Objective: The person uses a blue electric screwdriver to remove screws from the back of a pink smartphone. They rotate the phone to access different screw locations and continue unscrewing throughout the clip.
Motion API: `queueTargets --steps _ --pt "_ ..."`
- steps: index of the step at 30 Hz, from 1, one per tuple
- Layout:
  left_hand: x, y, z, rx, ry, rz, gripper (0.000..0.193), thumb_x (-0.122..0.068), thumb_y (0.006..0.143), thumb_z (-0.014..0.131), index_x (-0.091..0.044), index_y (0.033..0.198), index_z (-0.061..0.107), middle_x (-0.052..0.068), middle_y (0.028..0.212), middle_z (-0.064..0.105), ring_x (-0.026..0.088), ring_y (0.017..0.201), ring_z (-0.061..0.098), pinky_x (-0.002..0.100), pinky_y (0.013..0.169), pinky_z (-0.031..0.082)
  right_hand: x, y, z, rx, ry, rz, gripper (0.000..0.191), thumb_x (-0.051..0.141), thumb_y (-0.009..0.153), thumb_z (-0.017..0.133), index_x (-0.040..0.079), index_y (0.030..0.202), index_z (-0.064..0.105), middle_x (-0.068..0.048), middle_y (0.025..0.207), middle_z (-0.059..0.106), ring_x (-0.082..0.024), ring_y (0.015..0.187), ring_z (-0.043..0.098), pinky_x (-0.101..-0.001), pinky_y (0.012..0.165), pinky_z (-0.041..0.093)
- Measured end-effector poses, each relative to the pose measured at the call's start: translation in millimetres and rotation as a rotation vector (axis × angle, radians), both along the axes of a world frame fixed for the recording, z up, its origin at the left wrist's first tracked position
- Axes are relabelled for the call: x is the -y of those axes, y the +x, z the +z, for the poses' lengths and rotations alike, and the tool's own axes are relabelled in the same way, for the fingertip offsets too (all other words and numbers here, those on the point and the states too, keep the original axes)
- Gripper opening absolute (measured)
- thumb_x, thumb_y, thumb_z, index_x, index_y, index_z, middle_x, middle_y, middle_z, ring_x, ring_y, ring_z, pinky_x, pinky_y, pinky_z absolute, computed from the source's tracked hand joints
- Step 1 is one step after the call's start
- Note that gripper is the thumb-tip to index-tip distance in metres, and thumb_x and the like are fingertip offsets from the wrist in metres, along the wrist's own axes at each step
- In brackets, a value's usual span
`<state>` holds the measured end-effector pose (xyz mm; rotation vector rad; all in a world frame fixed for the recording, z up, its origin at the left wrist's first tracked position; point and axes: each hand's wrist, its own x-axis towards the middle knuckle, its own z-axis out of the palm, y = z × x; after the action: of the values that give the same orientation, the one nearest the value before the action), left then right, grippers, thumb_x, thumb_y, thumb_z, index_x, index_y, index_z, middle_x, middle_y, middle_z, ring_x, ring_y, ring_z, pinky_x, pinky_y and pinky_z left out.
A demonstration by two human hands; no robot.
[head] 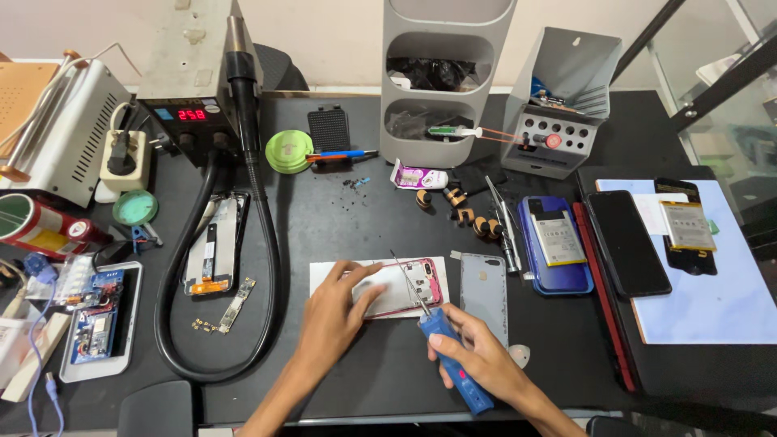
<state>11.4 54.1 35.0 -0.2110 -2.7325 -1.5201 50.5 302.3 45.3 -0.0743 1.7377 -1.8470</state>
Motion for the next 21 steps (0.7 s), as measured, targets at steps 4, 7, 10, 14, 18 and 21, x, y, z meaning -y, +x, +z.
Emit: queueTargets --steps 4,7,10,14,18,21 --pt "-23 -19 6 0.458 0.717 -0.029 0.03 -0.024 0.093 0.07 -0.001 0.113 0.072 0.01 0.082 0.071 0.011 0.05 0.059 0.026 0.043 0.046 0 -2 -6 0.042 0.005 -0.004 0.042 0.027 0.095 0.063 0.0 0.126 0.056 -0.008 0.083 0.064 -0.013 0.053 0.062 -0.0255 0.051 0.05" --pt "-28 -25 3 0.538 0.922 -0.04 0.024 -0.02 0.093 0.073 0.003 0.102 0.071 0.007 0.077 0.068 0.01 0.05 0.06 0.025 0.044 0.049 -3 -2 -8 0.045 0.02 -0.006 0.04 0.028 0.095 0.062 0.0 0.124 0.057 -0.008 0.083 0.065 -0.013 0.052 0.062 -0.0251 0.05 0.05" --pt "-24 -27 -3 0.627 1.017 -0.022 0.02 -0.017 0.091 0.074 0.001 0.098 0.071 0.008 0.077 0.068 0.012 0.053 0.062 0.026 0.047 0.051 -5 -2 -10 0.057 0.045 -0.003 0.041 0.029 0.095 0.062 0.002 0.124 0.057 -0.008 0.082 0.064 -0.012 0.051 0.061 -0.0247 0.048 0.049" --pt "-16 -29 -10 0.662 1.076 -0.017 0.016 -0.014 0.089 0.075 0.0 0.095 0.07 0.009 0.079 0.07 0.013 0.055 0.064 0.027 0.049 0.052 -2 -2 -10 0.057 0.05 0.033 0.041 0.03 0.096 0.062 0.001 0.124 0.057 -0.008 0.083 0.065 -0.011 0.051 0.06 -0.0235 0.048 0.048" --pt "-6 -33 -14 0.63 1.097 0.006 0.014 -0.013 0.089 0.075 0.0 0.092 0.068 0.007 0.081 0.071 0.012 0.055 0.063 0.026 0.05 0.051 -1 -2 -2 0.038 0.092 0.051 0.044 0.03 0.094 0.064 -0.001 0.126 0.057 -0.008 0.084 0.064 -0.011 0.053 0.059 -0.0241 0.051 0.047" --pt "-2 -36 -14 0.598 1.084 0.001 0.014 -0.012 0.089 0.075 0.0 0.09 0.068 0.006 0.077 0.07 0.011 0.052 0.06 0.025 0.048 0.048 -1 -2 5 -0.015 0.076 0.067 0.049 0.029 0.093 0.065 -0.001 0.13 0.056 -0.007 0.085 0.063 -0.01 0.056 0.059 -0.0246 0.055 0.048"
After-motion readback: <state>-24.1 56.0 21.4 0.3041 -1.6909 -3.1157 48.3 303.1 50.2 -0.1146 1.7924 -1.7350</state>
